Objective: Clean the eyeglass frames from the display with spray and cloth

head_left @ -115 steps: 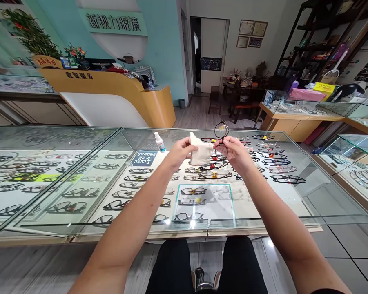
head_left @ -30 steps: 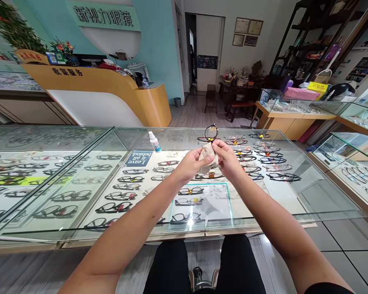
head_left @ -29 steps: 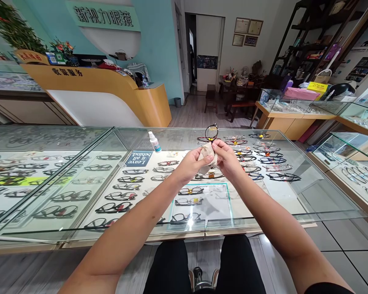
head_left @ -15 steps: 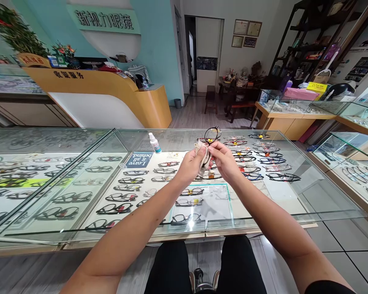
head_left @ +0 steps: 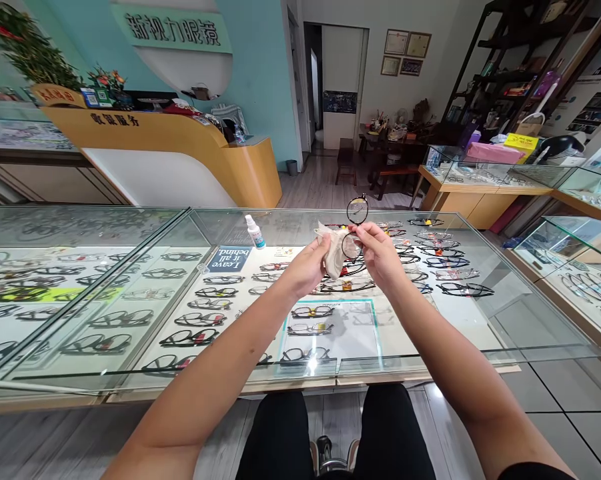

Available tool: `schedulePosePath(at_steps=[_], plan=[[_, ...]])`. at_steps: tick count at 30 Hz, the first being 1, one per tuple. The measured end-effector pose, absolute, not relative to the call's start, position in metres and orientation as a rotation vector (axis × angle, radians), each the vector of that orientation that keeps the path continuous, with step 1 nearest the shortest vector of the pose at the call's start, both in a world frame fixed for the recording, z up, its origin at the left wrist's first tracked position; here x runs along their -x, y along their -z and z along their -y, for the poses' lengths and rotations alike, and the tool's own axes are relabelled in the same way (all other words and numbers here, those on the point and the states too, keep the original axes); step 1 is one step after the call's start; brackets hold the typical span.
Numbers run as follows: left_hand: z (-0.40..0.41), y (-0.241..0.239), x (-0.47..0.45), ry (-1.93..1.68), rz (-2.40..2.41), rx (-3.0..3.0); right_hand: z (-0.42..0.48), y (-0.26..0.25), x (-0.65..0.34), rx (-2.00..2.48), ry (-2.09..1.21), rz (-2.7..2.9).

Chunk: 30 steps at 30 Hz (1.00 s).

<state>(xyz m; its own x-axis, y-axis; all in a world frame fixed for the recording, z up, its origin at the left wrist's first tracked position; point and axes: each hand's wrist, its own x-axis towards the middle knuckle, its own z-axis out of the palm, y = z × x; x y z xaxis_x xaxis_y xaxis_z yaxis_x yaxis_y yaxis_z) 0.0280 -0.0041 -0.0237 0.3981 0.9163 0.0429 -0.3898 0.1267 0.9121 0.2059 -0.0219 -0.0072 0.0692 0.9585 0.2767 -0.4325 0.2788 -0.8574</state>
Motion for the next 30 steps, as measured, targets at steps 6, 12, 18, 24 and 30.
schedulePosePath(at_steps=[6, 12, 18, 24, 30], plan=[[-0.004, 0.006, -0.015, -1.221, -0.594, -0.86, 0.025, 0.006, -0.207, 0.723, -1.188, 1.169], [0.005, -0.004, -0.019, -1.207, -0.417, -0.831, 0.028, 0.014, -0.197, 0.758, -1.296, 1.241], [0.008, -0.004, -0.019, -1.201, -0.416, -0.912, 0.03, 0.012, -0.196, 0.786, -1.4, 1.22], [0.014, -0.005, -0.015, -1.127, -0.447, -1.008, 0.031, 0.011, -0.196, 0.771, -1.368, 1.224], [0.019, -0.014, -0.016, -1.173, -0.442, -0.852, 0.032, 0.009, -0.194, 0.766, -1.317, 1.21]])
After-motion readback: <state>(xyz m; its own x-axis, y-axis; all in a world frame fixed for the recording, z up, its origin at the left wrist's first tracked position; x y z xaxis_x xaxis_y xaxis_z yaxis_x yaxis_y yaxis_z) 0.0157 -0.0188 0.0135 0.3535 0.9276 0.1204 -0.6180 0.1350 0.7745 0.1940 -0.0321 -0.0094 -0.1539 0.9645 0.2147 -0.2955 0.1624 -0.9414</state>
